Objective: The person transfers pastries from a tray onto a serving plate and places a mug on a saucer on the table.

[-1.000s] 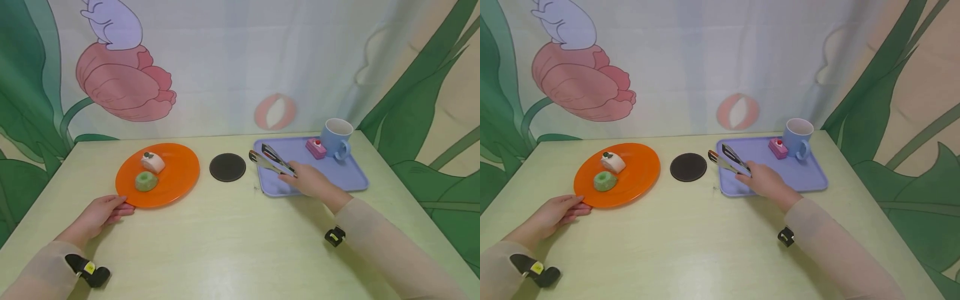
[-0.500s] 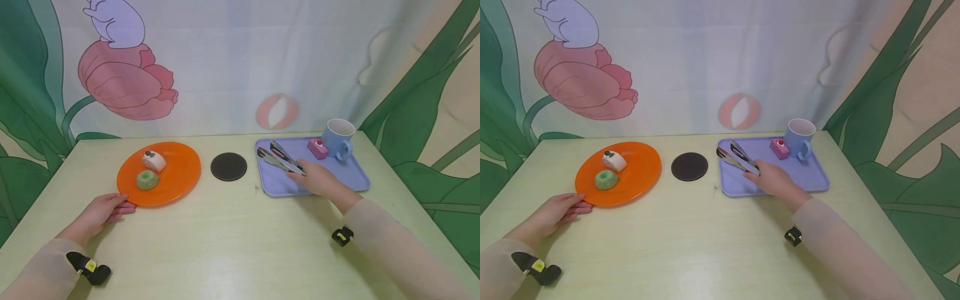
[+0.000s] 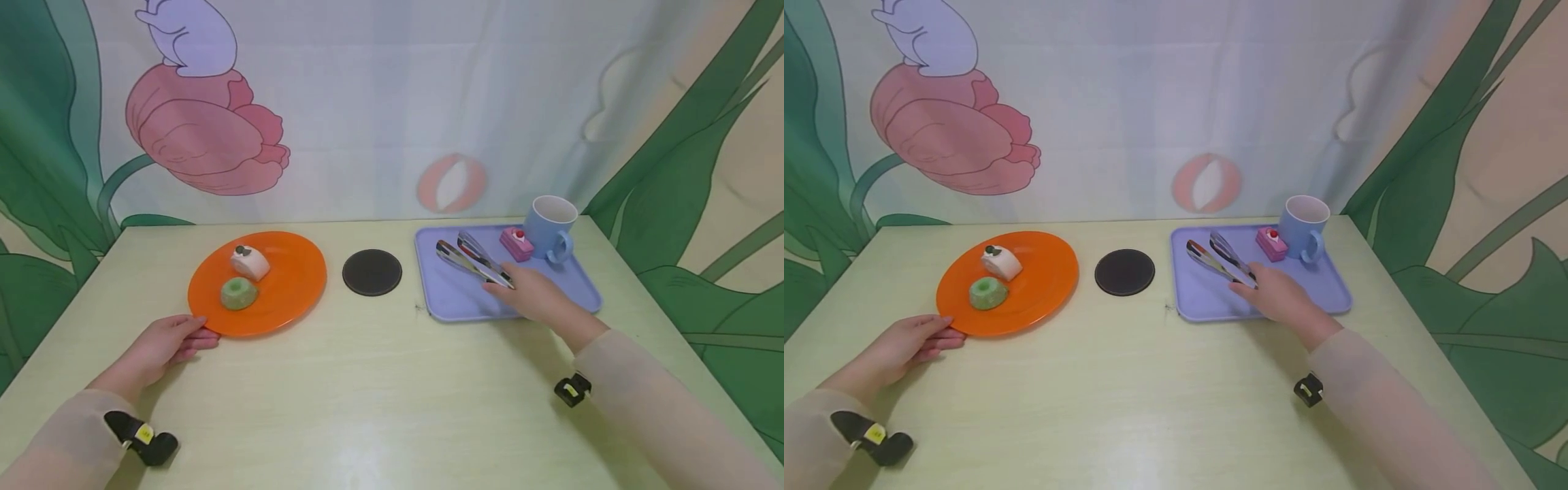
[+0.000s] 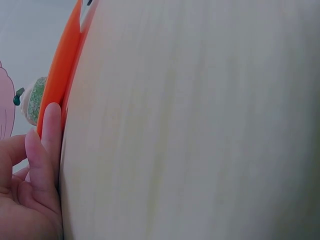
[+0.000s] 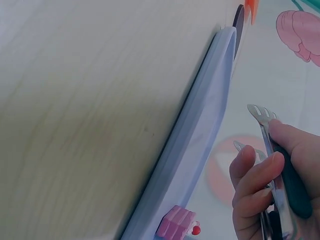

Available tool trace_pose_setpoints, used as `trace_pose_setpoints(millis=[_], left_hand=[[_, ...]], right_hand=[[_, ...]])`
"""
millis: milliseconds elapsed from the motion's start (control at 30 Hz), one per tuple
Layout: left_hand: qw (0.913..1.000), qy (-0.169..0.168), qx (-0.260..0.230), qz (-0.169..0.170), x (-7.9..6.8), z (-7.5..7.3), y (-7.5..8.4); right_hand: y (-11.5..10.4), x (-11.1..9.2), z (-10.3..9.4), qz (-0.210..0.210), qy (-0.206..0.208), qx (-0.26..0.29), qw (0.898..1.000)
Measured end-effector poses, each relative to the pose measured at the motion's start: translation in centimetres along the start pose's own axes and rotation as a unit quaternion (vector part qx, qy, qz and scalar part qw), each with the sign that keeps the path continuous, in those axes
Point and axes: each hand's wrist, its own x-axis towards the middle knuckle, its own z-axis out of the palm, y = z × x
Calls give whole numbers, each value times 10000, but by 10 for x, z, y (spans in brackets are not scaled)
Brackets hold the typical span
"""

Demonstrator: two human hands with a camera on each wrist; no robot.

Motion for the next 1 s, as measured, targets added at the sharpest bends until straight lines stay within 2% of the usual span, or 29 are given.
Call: trace_pose_setpoints(millis=[767, 1000], left_hand=[[9999, 0, -139, -36, -2, 0, 2], [10000, -15, -52, -41, -2, 0, 1]], right_hand=[[24, -15, -9, 34, 194, -35, 9998], [28, -20, -12, 194, 34, -59, 9998]])
